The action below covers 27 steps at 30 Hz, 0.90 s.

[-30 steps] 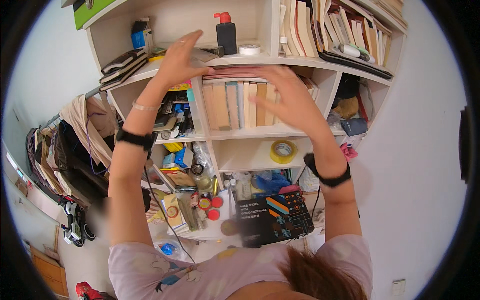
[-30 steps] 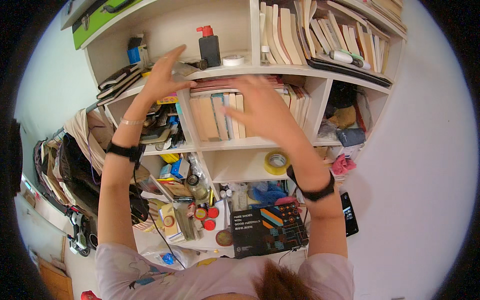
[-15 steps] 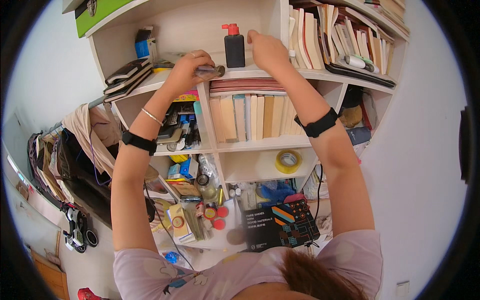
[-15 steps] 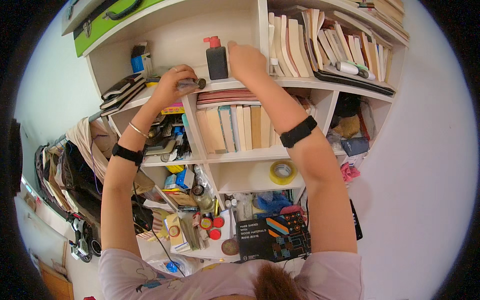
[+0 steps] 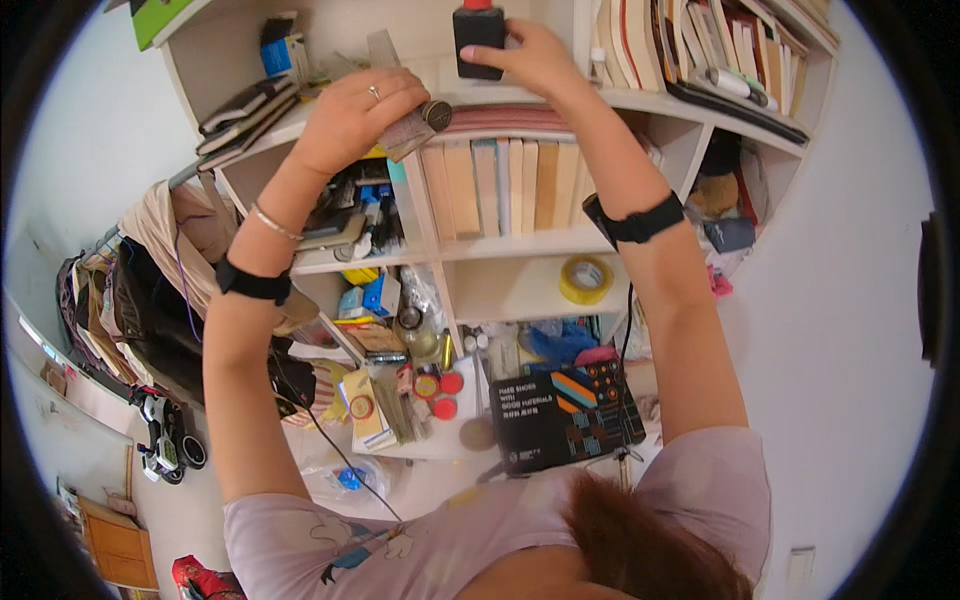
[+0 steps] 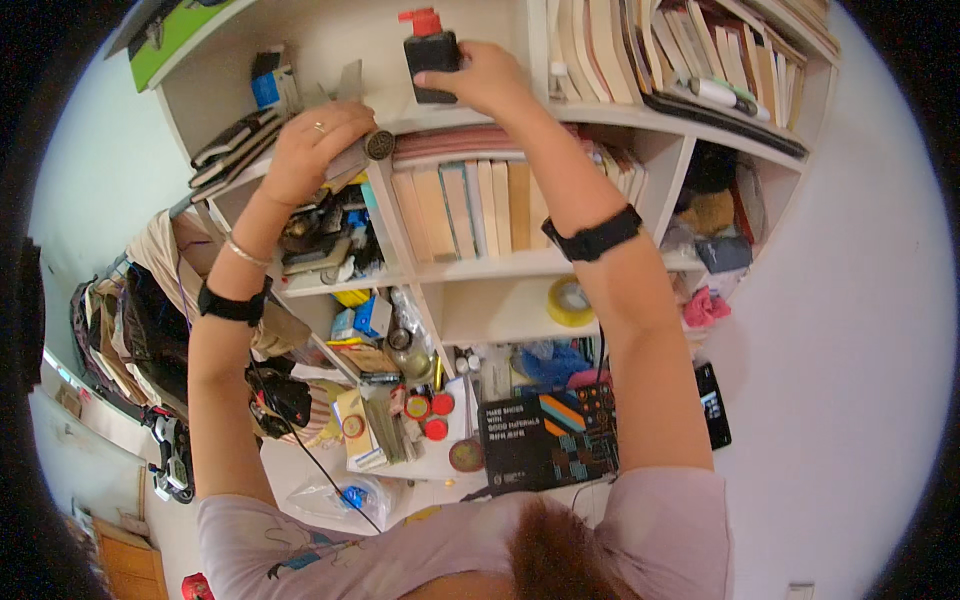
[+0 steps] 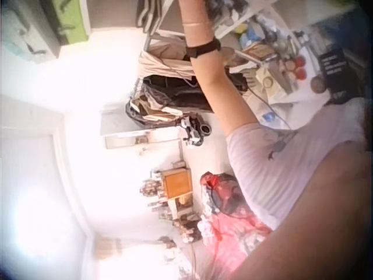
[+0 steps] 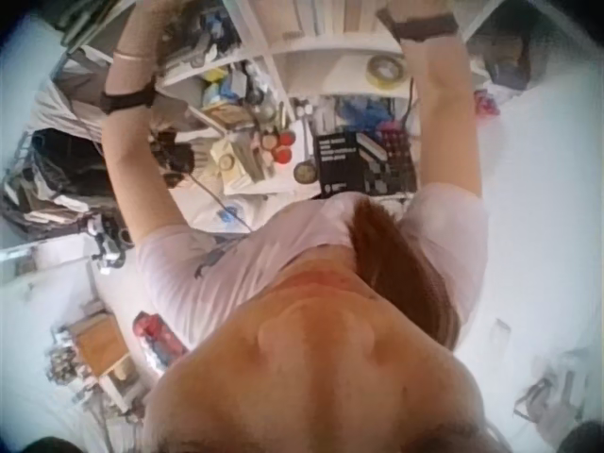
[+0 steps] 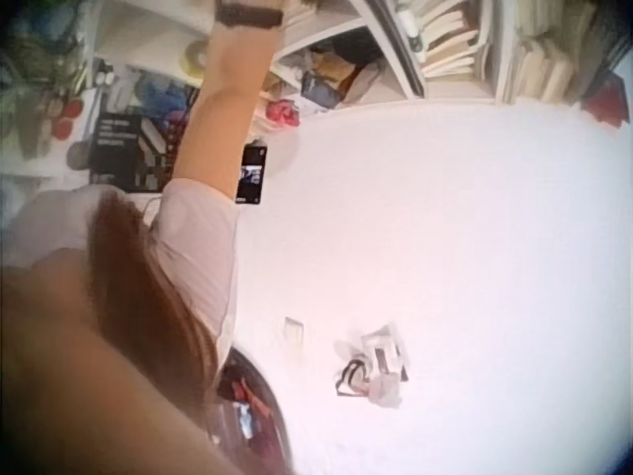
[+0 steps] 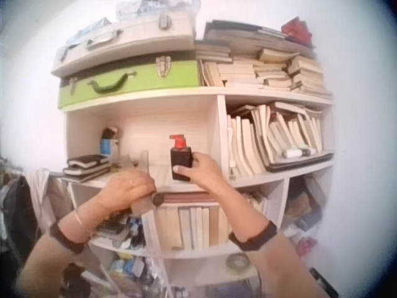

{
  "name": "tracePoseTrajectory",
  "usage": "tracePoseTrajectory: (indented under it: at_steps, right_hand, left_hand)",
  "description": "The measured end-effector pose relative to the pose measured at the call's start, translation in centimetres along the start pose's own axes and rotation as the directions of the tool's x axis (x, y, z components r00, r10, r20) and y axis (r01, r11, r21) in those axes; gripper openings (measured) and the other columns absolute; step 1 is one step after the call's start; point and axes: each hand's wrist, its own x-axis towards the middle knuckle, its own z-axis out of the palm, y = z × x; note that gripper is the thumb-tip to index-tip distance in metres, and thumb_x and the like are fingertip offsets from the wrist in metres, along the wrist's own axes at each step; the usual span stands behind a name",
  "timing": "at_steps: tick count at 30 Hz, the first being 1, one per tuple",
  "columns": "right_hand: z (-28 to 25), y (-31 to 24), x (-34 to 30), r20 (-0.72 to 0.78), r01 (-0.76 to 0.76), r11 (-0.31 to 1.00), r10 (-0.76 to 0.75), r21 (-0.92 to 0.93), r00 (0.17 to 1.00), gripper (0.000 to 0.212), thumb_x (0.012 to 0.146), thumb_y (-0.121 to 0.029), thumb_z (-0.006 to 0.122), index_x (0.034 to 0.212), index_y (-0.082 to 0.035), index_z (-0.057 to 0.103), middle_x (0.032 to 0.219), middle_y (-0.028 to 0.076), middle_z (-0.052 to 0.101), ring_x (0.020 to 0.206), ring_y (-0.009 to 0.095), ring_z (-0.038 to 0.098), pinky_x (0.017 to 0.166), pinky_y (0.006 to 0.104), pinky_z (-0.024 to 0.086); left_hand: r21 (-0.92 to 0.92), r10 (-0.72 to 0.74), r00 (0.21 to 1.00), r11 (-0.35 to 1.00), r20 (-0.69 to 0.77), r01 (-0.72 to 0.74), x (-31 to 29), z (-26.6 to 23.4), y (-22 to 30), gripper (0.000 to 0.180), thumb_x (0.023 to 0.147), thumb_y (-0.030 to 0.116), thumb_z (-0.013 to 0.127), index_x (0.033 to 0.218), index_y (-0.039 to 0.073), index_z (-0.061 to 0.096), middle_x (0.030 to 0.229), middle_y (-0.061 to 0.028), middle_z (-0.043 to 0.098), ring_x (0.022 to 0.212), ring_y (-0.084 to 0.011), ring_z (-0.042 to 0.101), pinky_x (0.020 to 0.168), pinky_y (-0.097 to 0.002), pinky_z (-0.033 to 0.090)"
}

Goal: Organizing and moving various items, including books, boxes, and small containers, on storage shelves.

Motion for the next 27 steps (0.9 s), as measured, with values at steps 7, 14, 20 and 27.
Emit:
tracePoseTrajectory:
  at_steps: [7, 14, 20, 27]
  right_hand:
    - [-7.6, -6.5, -13.7, -0.046, -0.162, 0.935, 0.186, 0.316, 0.982, 0.043, 0.072, -0.021, 0.076, 0.103, 0.003, 0.057, 0.088, 0.007, 0.062, 0.078, 0.014, 0.058, 0.070, 0.0248, 0.047]
    - [-13.0, -6.0, -27.8, -0.216, -0.268, 0.943, 0.309, 0.197, 0.926, 0.041, 0.071, -0.021, 0.075, 0.102, 0.001, 0.060, 0.094, 0.007, 0.064, 0.085, 0.013, 0.059, 0.077, 0.0271, 0.045]
    - [-15.2, -4.7, -38.2, -0.176, -0.560, 0.793, 0.603, 0.239, 0.778, 0.037, 0.072, -0.005, 0.073, 0.105, 0.001, 0.057, 0.095, 0.007, 0.064, 0.088, 0.013, 0.060, 0.080, 0.0272, 0.046]
    - [-16.2, 1.0, -48.4, -0.221, -0.717, 0.681, 0.684, -0.148, 0.695, 0.039, 0.065, -0.025, 0.079, 0.089, -0.002, 0.060, 0.068, 0.001, 0.050, 0.061, 0.009, 0.044, 0.056, 0.0230, 0.037]
  left_hand:
    - [-0.021, 0.219, 0.973, 0.975, -0.071, -0.221, 4.3, -7.8, 10.4, 0.020, 0.067, 0.010, 0.058, 0.086, 0.001, 0.059, 0.085, -0.0107, 0.060, 0.083, -0.0262, 0.061, 0.073, -0.0305, 0.050]
    - [-0.230, 0.257, 0.947, 0.927, -0.190, -0.298, 5.6, -11.2, 19.8, 0.027, 0.056, 0.012, 0.058, 0.079, -0.001, 0.060, 0.082, -0.0136, 0.061, 0.077, -0.0281, 0.062, 0.071, -0.0363, 0.054]
    - [-0.464, 0.048, 0.993, 0.881, -0.104, -0.091, 3.7, -12.2, 27.2, 0.016, 0.059, 0.014, 0.061, 0.073, 0.005, 0.059, 0.074, -0.0061, 0.058, 0.072, -0.0198, 0.059, 0.071, -0.0335, 0.055]
    - [-0.457, 0.053, 0.998, 0.888, 0.022, -0.037, 0.6, -6.5, 36.7, 0.012, 0.066, 0.013, 0.058, 0.076, 0.006, 0.055, 0.069, -0.0031, 0.051, 0.066, -0.0158, 0.056, 0.065, -0.0278, 0.049]
